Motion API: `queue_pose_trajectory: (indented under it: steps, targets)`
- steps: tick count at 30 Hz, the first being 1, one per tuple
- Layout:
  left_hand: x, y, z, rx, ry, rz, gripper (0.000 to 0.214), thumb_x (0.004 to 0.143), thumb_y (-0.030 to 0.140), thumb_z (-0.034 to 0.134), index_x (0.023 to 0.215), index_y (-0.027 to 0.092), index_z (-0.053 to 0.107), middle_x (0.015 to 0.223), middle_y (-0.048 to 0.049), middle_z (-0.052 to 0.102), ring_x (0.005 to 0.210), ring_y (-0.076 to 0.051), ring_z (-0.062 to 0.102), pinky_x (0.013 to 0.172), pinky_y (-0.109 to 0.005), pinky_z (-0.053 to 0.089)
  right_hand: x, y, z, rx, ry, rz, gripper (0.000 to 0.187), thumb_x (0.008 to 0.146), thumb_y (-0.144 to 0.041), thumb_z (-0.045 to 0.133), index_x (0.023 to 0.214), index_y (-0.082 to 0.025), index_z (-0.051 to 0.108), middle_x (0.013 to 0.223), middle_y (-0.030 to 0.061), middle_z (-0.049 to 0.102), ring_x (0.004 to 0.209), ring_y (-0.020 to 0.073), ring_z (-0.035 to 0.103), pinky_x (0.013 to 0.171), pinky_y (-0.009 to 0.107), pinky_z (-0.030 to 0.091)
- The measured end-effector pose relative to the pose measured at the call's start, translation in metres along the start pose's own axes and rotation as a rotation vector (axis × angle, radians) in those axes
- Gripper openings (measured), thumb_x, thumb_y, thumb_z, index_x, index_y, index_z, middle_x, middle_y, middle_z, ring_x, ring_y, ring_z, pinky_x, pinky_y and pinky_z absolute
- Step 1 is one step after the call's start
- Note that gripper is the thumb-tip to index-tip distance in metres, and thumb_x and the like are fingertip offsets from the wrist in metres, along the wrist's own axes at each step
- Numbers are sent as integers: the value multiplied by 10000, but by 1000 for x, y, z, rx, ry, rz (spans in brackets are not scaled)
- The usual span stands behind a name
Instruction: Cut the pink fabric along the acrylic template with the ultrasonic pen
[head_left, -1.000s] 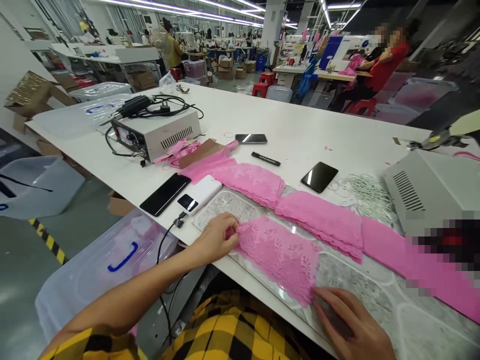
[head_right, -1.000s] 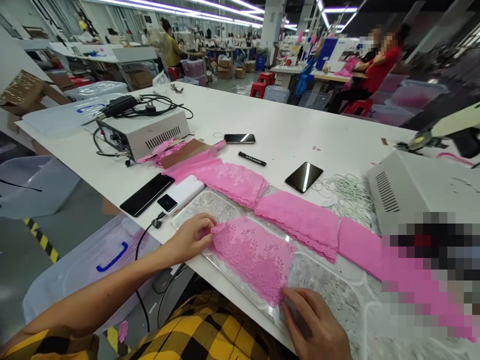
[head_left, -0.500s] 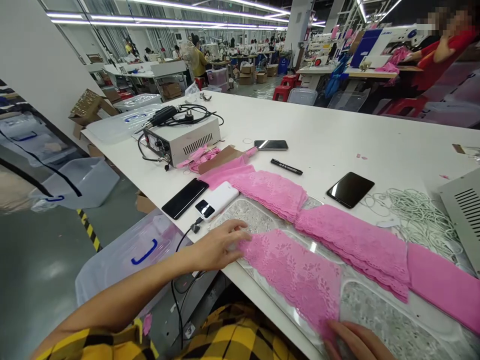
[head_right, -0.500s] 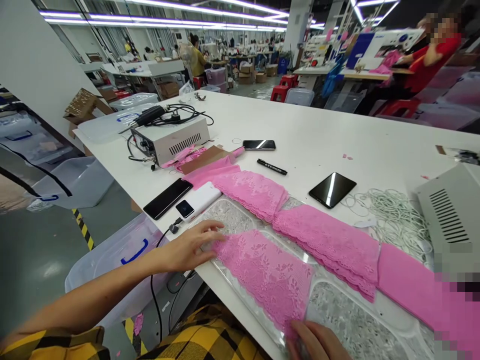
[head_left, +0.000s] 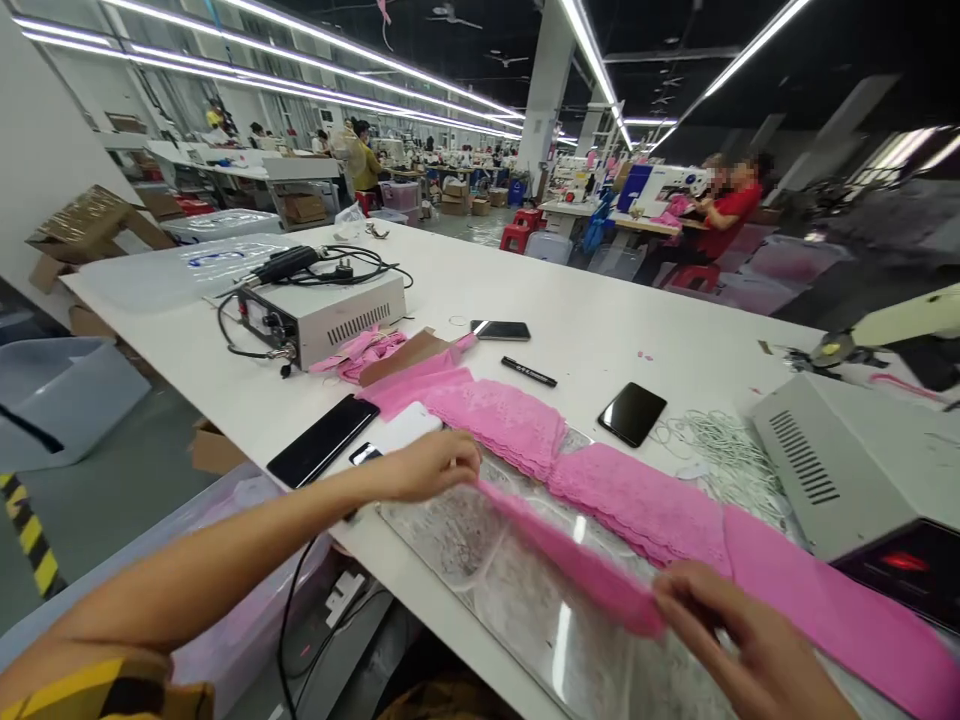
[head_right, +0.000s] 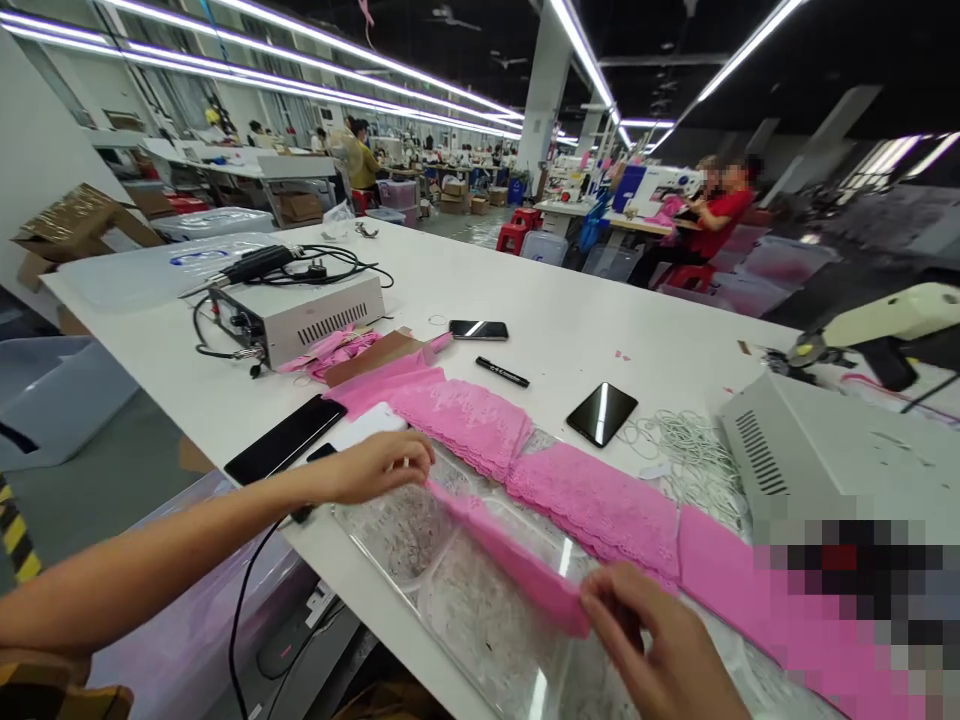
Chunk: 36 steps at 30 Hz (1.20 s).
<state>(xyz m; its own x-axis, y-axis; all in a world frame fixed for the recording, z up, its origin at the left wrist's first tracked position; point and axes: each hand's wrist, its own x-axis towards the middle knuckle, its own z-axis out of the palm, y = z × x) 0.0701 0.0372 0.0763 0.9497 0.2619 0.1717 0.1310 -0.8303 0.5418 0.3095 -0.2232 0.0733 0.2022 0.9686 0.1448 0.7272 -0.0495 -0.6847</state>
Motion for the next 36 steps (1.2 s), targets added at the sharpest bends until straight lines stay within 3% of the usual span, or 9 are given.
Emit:
queue_pose_trajectory:
  steps: [3,7,10,13,17,20,25,29,36]
  targets:
    - [47,-25,-28,12,41,-43,134,882,189,527,810,160,637,877,-38,678,756,-145,624,680,-222,486,55,-8,-30,-27,91,45,454,849,-580,519,579,-215,541,523,-10,512,446,108,449,408,228,374]
    - [90,-54,-68,61,167,-75,174,879,278,514,821,166,633,994,-57,669,888,-184,617,814,-288,495,128,-16,-50,-103,223,42,319,815,-484,559,679,-203,621,525,-14,509,473,110,400,459,255,338]
    - [91,-71,-85,112,233,-70,235,906,332,469,850,172,632,1162,-78,624,1015,-202,600,919,-331,477,163,-14,-43,-114,320,-10,239,817,-418,549,765,-200,633,677,23,599,607,141,492,577,284,405]
    - [72,-88,-83,172,187,-52,239,874,342,500,779,172,639,1128,-86,633,1016,-216,607,927,-344,483,177,-5,-10,-105,291,-65,160,805,-341,571,764,-206,647,761,36,635,670,148,535,654,302,440]
    - [47,-97,-64,244,112,-14,238,858,337,526,706,185,629,961,-67,658,945,-211,619,868,-324,510,161,15,33,-69,168,-77,121,793,-280,577,763,-217,676,740,20,656,611,130,552,620,288,464]
    - [44,-77,-42,275,137,24,235,929,307,463,885,174,651,1031,-95,639,1002,-220,591,918,-356,485,128,32,32,-47,195,-21,226,854,-336,518,922,-213,695,841,49,696,685,151,602,644,303,501]
    - [78,-8,22,265,-54,226,113,876,302,651,935,206,664,1085,-55,652,1029,-197,596,955,-310,443,67,55,5,-52,174,68,284,843,-449,574,943,-213,696,874,70,714,719,181,644,636,319,545]
    - [118,17,66,291,-156,247,6,840,171,657,839,165,657,969,-76,667,916,-209,619,862,-321,465,46,68,6,-53,141,92,337,792,-458,647,1025,-219,689,1035,92,715,923,224,678,822,376,573]
    - [138,17,58,241,-181,194,193,860,112,543,712,169,653,811,-29,658,779,-156,612,733,-241,457,44,79,10,-19,147,117,361,843,-487,581,1053,-209,677,1047,97,715,920,208,690,808,345,582]
